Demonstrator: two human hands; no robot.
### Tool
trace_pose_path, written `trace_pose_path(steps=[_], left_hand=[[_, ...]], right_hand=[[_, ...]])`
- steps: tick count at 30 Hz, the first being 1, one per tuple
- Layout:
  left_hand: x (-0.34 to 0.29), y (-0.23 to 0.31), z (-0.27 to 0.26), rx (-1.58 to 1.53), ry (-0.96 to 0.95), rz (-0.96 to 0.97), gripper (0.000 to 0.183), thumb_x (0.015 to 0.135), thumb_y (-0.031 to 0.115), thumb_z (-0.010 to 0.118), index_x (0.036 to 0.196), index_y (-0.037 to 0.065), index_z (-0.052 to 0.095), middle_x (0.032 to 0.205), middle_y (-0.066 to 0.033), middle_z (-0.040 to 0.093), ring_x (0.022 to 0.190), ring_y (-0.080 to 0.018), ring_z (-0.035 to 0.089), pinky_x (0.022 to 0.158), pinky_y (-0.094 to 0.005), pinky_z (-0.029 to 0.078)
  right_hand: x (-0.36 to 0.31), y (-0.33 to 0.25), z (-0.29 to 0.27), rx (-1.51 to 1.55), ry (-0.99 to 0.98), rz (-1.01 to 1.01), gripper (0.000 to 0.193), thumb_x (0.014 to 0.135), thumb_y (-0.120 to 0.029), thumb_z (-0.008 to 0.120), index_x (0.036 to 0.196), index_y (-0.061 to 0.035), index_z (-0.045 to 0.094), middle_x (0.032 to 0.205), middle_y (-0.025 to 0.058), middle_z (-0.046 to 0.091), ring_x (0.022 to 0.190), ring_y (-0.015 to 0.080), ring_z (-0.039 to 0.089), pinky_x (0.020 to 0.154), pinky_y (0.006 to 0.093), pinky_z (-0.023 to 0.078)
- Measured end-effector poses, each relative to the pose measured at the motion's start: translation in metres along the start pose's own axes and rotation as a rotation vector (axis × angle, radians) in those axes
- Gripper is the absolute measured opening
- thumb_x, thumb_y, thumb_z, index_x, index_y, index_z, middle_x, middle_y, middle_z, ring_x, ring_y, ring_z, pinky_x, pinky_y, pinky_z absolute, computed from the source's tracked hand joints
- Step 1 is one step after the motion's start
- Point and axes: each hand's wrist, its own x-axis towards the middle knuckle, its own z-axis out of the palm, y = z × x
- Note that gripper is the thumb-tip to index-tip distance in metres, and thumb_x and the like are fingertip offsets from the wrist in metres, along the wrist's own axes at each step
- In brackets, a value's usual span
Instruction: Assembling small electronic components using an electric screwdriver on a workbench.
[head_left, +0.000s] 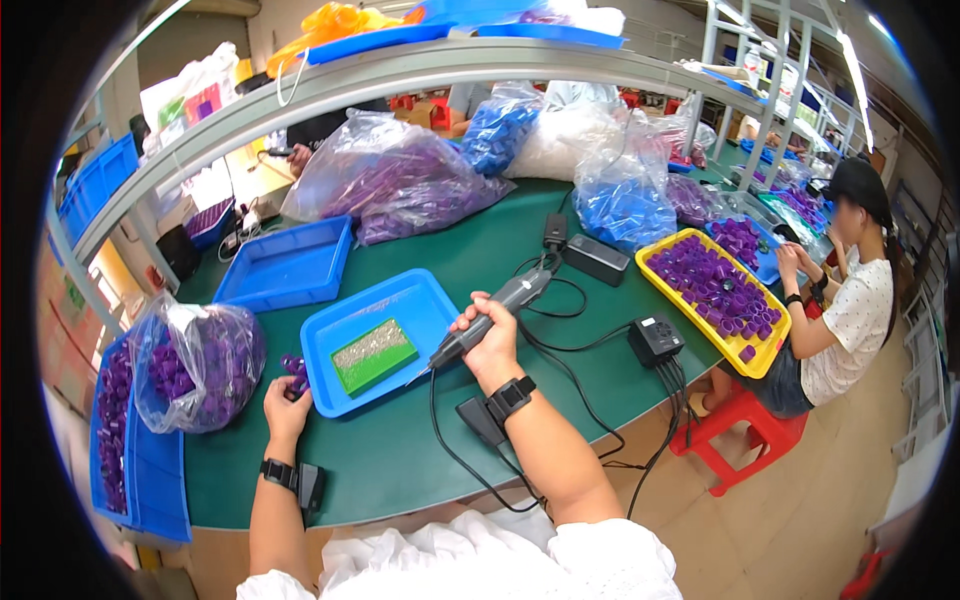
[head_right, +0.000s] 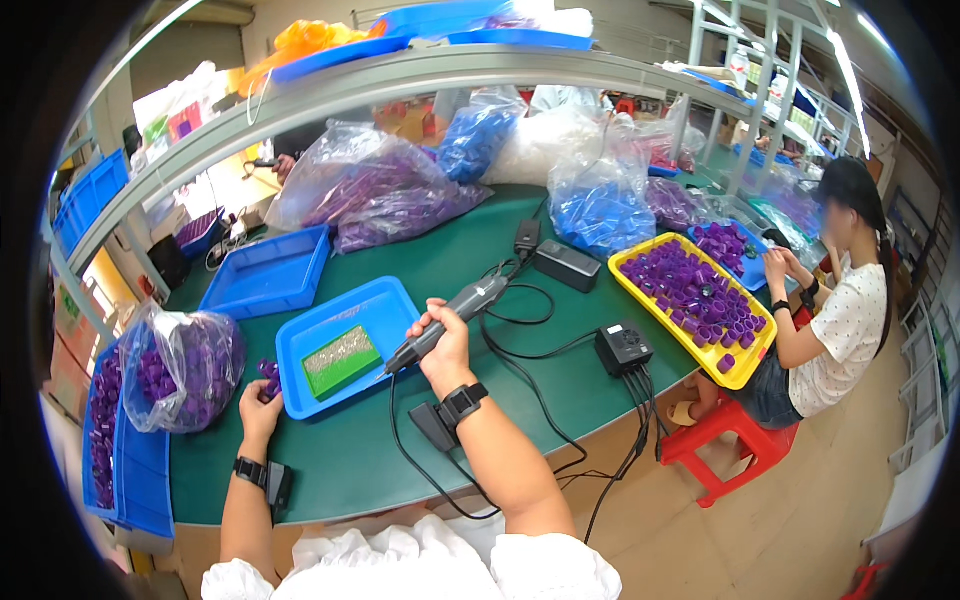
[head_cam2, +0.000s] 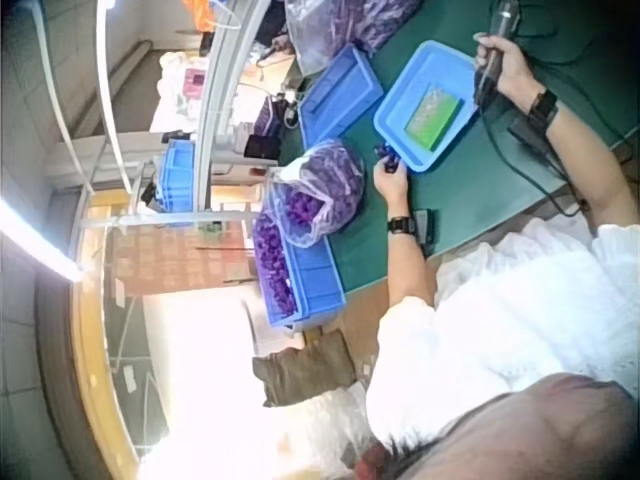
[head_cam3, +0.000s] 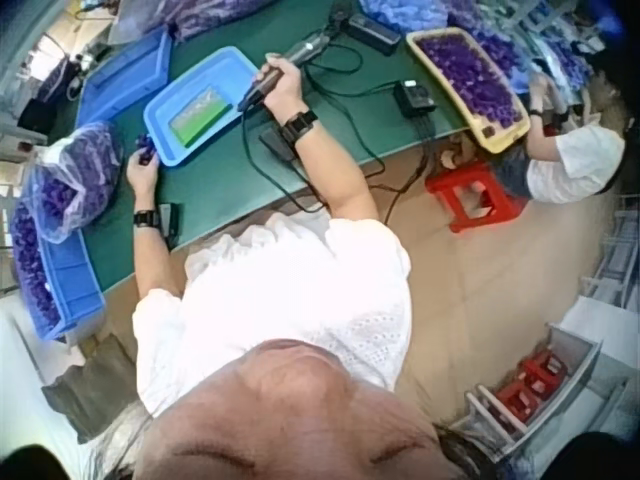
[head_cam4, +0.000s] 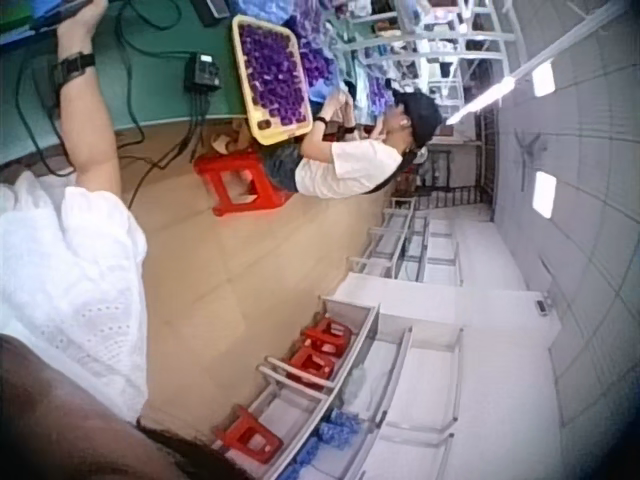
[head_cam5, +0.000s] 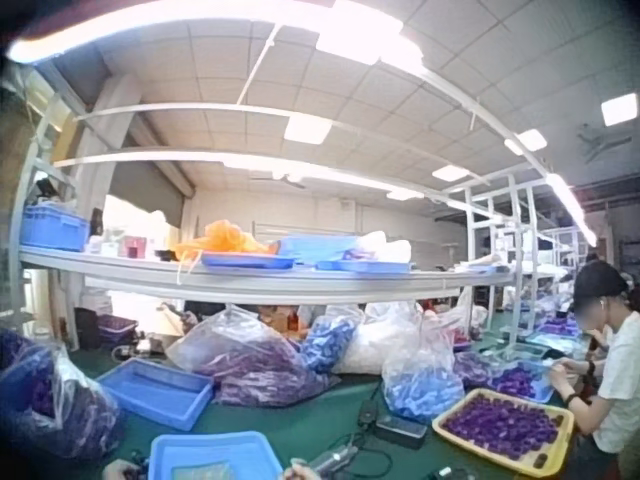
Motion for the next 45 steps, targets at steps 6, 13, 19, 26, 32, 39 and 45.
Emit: trace_pose_path(steps=[6, 13, 19, 26, 32, 39, 45], left_hand=[[-0.005, 0.003, -0.001, -0.067, 0.003, -0.034, 0.032, 0.063, 0.02, 0.075, 0.084, 0.0, 0.062, 0.075, -0.0043, 0.055, 0.066, -0.014, 0.049, 0.061, -0.0275, 0.043], [-0.003, 0.009, -0.003, -0.046, -0.009, -0.047, 0.031, 0.063, 0.02, 0.075, 0.084, 0.001, 0.063, 0.075, -0.0052, 0.055, 0.065, -0.0152, 0.051, 0.061, -0.0284, 0.044], [-0.004, 0.012, -0.007, -0.034, -0.007, -0.043, 0.03, 0.062, 0.02, 0.074, 0.083, 0.002, 0.063, 0.073, -0.0055, 0.055, 0.065, -0.0159, 0.051, 0.061, -0.0284, 0.044], [-0.003, 0.002, -0.01, -0.449, 0.226, -0.12, 0.025, 0.067, 0.01, 0.076, 0.084, 0.001, 0.06, 0.074, 0.0003, 0.054, 0.064, -0.0075, 0.047, 0.056, -0.0222, 0.04], [-0.028, 0.091, -0.042, -0.374, -0.341, 0.366, 0.026, 0.066, 0.013, 0.075, 0.087, 0.005, 0.062, 0.079, -0.0088, 0.06, 0.069, -0.0209, 0.059, 0.06, -0.0304, 0.048], [-0.05, 0.078, -0.013, -0.171, -0.639, 0.38, 0.03, 0.072, 0.028, 0.073, 0.088, 0.005, 0.062, 0.074, -0.0092, 0.063, 0.063, -0.025, 0.062, 0.056, -0.0351, 0.049], [-0.048, 0.066, -0.013, -0.189, -0.648, 0.301, 0.031, 0.072, 0.029, 0.073, 0.087, 0.004, 0.062, 0.073, -0.009, 0.063, 0.063, -0.0253, 0.062, 0.055, -0.0355, 0.049]], right_hand=[[-0.006, -0.001, 0.006, -0.08, -0.008, -0.017, 0.023, 0.074, -0.014, 0.059, 0.095, -0.0063, 0.053, 0.066, 0.0055, 0.051, 0.06, 0.0202, 0.051, 0.065, 0.038, 0.045], [-0.007, -0.003, 0.009, -0.057, -0.176, -0.012, 0.037, 0.083, -0.015, 0.052, 0.118, -0.0057, 0.043, 0.088, 0.0111, 0.057, 0.072, 0.0237, 0.056, 0.077, 0.0455, 0.048], [-0.009, -0.005, 0.015, -0.186, -0.173, -0.096, 0.03, 0.091, -0.028, 0.054, 0.116, -0.0117, 0.049, 0.099, 0.0114, 0.06, 0.07, 0.0174, 0.057, 0.068, 0.0367, 0.051], [-0.007, -0.025, 0.007, -0.097, -0.31, -0.091, 0.041, 0.09, -0.035, 0.052, 0.123, -0.0107, 0.05, 0.076, 0.0051, 0.057, 0.056, 0.0135, 0.05, 0.057, 0.03, 0.045], [-0.018, -0.04, 0.05, -0.336, -0.314, -0.4, 0.035, 0.092, -0.035, 0.046, 0.113, -0.0074, 0.05, 0.072, 0.0038, 0.054, 0.058, 0.0152, 0.052, 0.063, 0.0344, 0.046], [-0.01, 0.006, 0.097, -0.677, -0.565, -0.221, 0.031, 0.087, -0.012, 0.052, 0.116, -0.0037, 0.043, 0.073, 0.0049, 0.051, 0.058, 0.015, 0.051, 0.063, 0.033, 0.044], [0.011, 0.06, 0.1, -0.758, -0.635, -0.125, 0.027, 0.083, -0.006, 0.053, 0.107, -0.004, 0.042, 0.07, 0.0056, 0.05, 0.055, 0.0146, 0.05, 0.061, 0.0323, 0.044]])
